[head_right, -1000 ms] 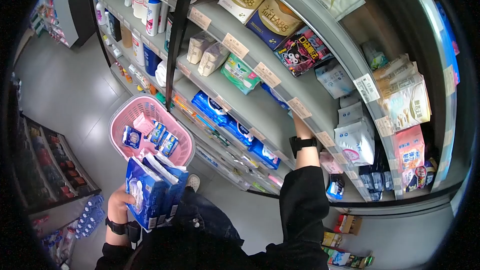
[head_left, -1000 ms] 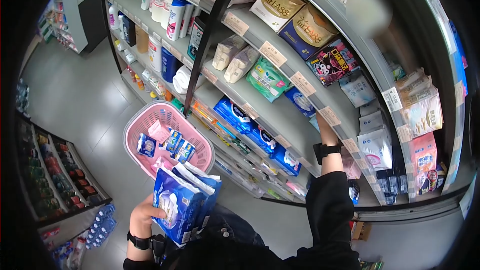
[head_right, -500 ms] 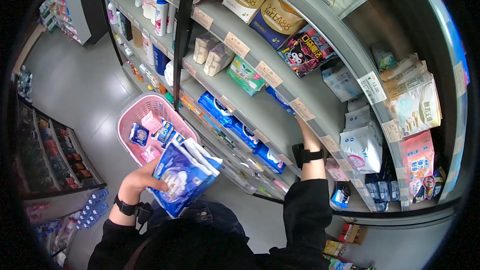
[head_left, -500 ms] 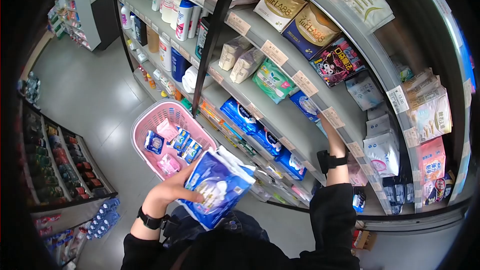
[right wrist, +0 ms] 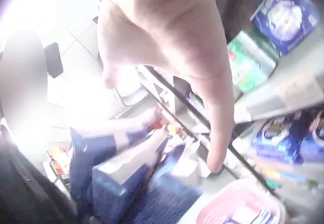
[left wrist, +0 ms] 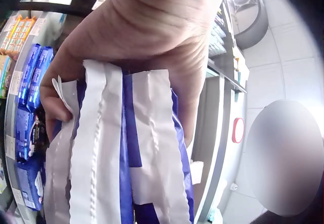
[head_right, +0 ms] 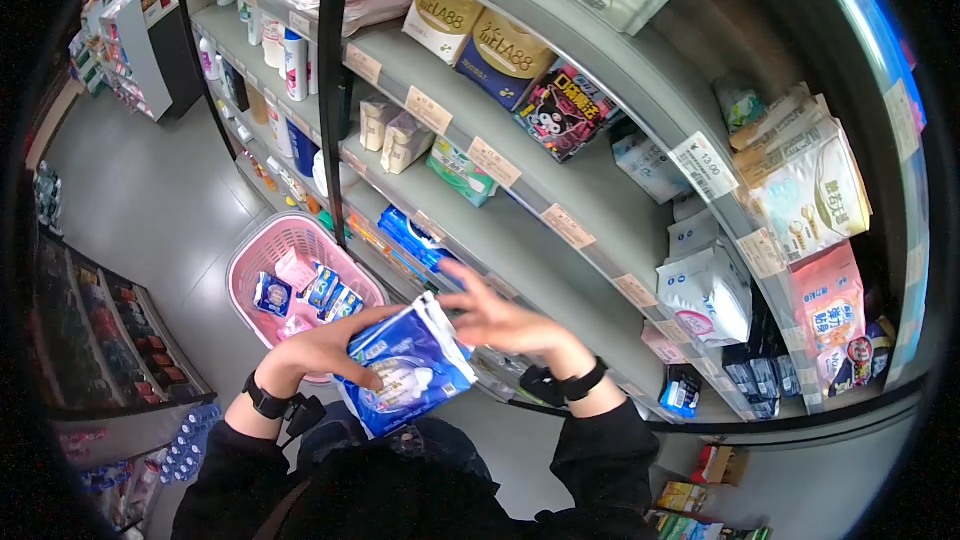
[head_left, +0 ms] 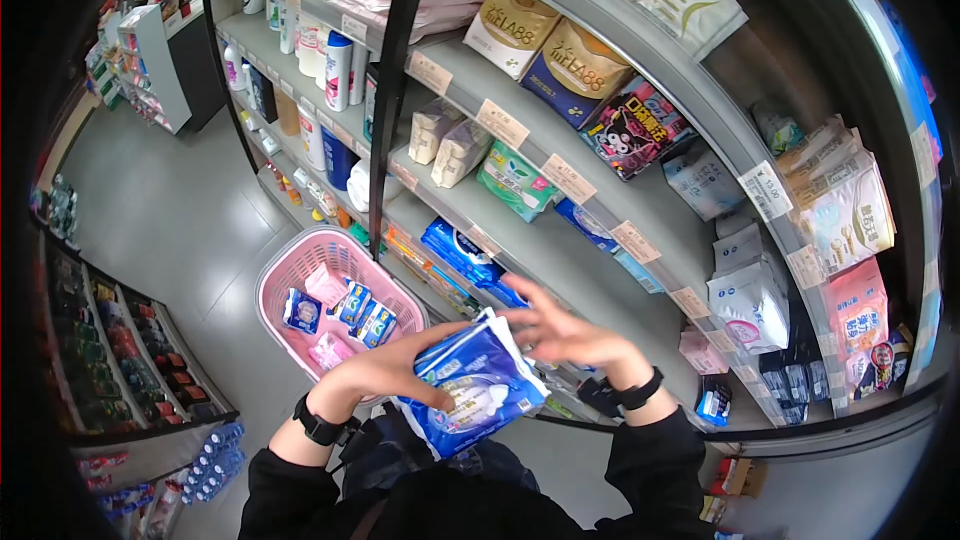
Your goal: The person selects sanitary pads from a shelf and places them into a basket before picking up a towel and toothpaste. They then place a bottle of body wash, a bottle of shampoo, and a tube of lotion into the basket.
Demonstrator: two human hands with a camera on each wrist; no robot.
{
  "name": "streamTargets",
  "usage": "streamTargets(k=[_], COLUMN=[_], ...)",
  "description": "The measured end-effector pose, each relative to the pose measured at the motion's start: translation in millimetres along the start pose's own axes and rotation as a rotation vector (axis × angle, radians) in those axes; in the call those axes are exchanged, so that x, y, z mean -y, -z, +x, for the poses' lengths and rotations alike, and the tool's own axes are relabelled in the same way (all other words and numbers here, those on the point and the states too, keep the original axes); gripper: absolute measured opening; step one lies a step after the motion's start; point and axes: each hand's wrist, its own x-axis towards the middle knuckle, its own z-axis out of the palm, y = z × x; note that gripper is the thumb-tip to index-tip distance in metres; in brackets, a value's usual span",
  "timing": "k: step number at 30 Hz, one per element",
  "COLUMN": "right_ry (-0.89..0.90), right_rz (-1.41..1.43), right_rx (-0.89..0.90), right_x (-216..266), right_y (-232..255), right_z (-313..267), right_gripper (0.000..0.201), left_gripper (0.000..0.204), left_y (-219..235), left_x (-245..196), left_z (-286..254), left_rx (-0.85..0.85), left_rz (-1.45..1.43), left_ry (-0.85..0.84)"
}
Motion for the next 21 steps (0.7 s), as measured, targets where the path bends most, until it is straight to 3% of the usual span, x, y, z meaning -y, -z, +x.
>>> streamTargets(k=[2, 5, 6, 8, 12, 14, 16, 18, 20, 21], right_ry=[0.049, 0.135, 0.078, 0.052, 0.185, 0.2, 0.166, 0.254, 0.304, 0.292], right_rz=[-0.32, -0.28, -0.174, -0.164, -0.107, -0.132, -0.123, -0.117, 0.006, 0.048], right_rx=[0.049, -0.02, -0.081, -0.171, -0.292, -0.345, -0.448, -0.525, -0.663, -0.676], right_x=[12, -7, -7, -1, 9, 9, 9, 4, -4, -9], right_y=[-20, -9, -5, 4, 6, 7, 16, 29, 40, 49], right_z=[0, 0, -3, -12, -37, -45, -55, -64, -71, -72], right_gripper=[0.103, 0.101, 0.089, 0.09, 0.086, 0.082, 0.079, 0.075, 0.071, 0.064], left_gripper=[0.101, 0.099, 0.099, 0.094, 0.086, 0.085, 0.084, 0.088, 0.094, 0.097], left_y=[0, -2, -1, -2, -6, -8, -15, -19, -22, -26], left_x=[-7, -13, -11, -9, -34, -40, -47, -39, -31, -34], left_z=[17, 39, 48, 66, 93, 106, 115, 131, 148, 151], left_rx=[0.053, 0.082, 0.087, 0.059, -0.066, -0.019, -0.057, -0.107, -0.368, -0.398], left_rz=[0.136, 0.261, 0.264, 0.105, 0.243, 0.254, 0.374, 0.354, 0.325, 0.246], left_ry=[0.033, 0.017, 0.016, -0.004, -0.057, -0.069, -0.185, -0.226, -0.444, -0.48])
